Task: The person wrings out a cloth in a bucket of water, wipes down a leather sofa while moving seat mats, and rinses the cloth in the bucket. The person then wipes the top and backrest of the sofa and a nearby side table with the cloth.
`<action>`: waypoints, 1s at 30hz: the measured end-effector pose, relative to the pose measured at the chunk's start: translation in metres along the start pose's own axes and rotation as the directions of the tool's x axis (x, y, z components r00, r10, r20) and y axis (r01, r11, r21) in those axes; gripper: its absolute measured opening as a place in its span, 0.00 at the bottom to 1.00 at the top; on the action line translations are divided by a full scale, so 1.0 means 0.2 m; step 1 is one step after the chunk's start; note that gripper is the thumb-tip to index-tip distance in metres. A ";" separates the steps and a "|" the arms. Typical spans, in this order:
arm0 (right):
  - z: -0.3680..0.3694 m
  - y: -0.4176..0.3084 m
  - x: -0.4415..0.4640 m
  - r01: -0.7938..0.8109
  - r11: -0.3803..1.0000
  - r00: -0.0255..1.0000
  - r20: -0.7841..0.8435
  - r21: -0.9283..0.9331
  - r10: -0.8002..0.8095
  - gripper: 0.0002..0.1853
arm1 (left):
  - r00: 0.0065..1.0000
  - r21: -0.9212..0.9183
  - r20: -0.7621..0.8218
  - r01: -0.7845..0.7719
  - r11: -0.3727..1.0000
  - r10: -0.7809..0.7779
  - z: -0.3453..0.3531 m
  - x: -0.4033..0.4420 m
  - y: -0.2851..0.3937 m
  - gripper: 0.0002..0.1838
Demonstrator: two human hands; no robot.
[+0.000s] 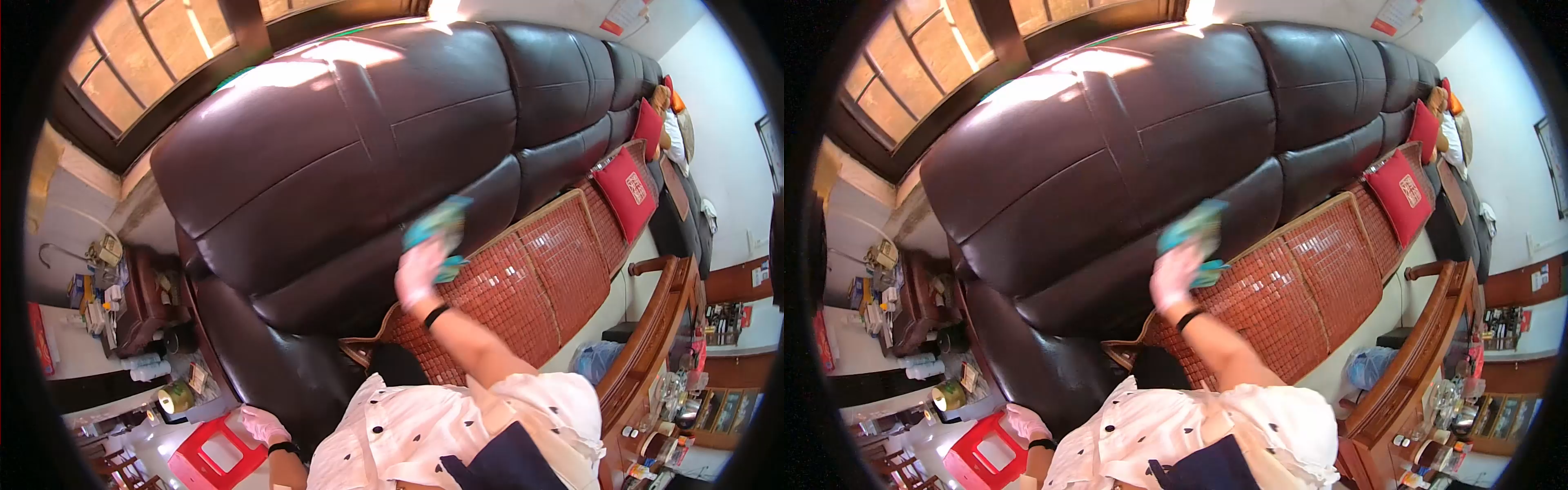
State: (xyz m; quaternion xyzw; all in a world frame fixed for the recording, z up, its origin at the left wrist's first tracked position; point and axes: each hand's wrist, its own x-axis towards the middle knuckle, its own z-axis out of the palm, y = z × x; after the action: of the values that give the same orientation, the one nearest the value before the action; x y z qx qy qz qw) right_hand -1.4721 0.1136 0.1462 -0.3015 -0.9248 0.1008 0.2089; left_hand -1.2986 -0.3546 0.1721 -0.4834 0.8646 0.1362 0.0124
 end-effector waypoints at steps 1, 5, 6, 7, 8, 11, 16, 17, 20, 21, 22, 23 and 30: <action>-0.23 -0.18 -0.20 0.447 0.888 0.864 0.310 -0.111 -0.396 0.25 | 0.999 -0.074 0.014 0.044 0.996 -0.043 0.00 -0.02 -0.01 0.30; 0.11 -0.18 -0.61 0.935 0.157 0.116 0.144 0.318 -0.983 0.27 | 0.998 -0.106 0.007 0.057 0.993 -0.057 -0.20 -0.22 0.22 0.32; 0.15 -0.14 -0.60 0.967 0.040 0.020 0.083 0.253 -0.996 0.27 | 1.000 0.016 -0.011 -0.001 1.000 0.001 -0.14 -0.15 0.14 0.32; 0.18 0.02 -0.53 0.980 0.046 0.024 0.115 0.194 -0.993 0.27 | 0.994 0.015 -0.051 -0.100 0.995 0.101 -0.08 -0.09 0.06 0.32; 0.20 0.17 -0.45 0.990 0.049 0.029 0.146 0.133 -0.989 0.28 | 0.992 0.012 -0.052 -0.113 0.994 0.113 -0.09 -0.10 0.07 0.32; -0.01 0.59 -0.05 0.816 0.458 0.217 0.548 0.353 -0.808 0.24 | 0.999 -0.037 -0.054 -0.003 0.999 0.001 -0.04 -0.04 0.03 0.33; 0.29 0.89 0.30 0.250 0.957 0.962 0.154 -0.148 -0.228 0.26 | 0.984 0.133 -0.117 -0.116 0.984 0.132 0.01 0.01 -0.04 0.31; 0.27 0.80 0.26 0.268 0.934 0.930 0.315 -0.236 -0.187 0.25 | 0.995 0.122 -0.096 -0.028 0.992 0.040 -0.04 -0.05 0.04 0.32; 0.18 0.45 0.08 0.374 0.799 0.735 0.676 -0.472 0.056 0.24 | 0.994 0.140 -0.091 -0.040 0.989 0.053 -0.03 -0.03 0.03 0.31; 0.12 0.30 0.02 0.424 0.733 0.648 0.744 -0.532 0.165 0.24 | 0.994 0.135 -0.096 -0.040 0.990 0.053 -0.04 -0.05 0.06 0.31; 0.07 0.16 -0.06 0.485 0.658 0.551 0.786 -0.576 0.282 0.25 | 0.990 0.068 -0.139 -0.020 0.998 0.029 -0.06 -0.10 0.11 0.33; -0.02 0.01 -0.16 0.493 0.766 0.464 0.869 -0.413 0.170 0.22 | 0.984 -0.005 -0.180 0.002 1.000 -0.003 -0.09 -0.15 0.14 0.35; -0.30 -0.56 -0.31 -0.933 -0.351 0.051 0.938 -0.078 -0.344 0.15 | 0.989 0.073 -0.139 -0.034 0.997 0.044 -0.01 -0.04 0.02 0.34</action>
State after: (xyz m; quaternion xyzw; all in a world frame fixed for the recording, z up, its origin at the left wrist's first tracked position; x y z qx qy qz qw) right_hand -1.4578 -0.0095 0.2137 -0.3573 -0.1648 0.8887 -0.2355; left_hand -1.2984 -0.3466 0.1753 -0.4740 0.8770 0.0715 -0.0343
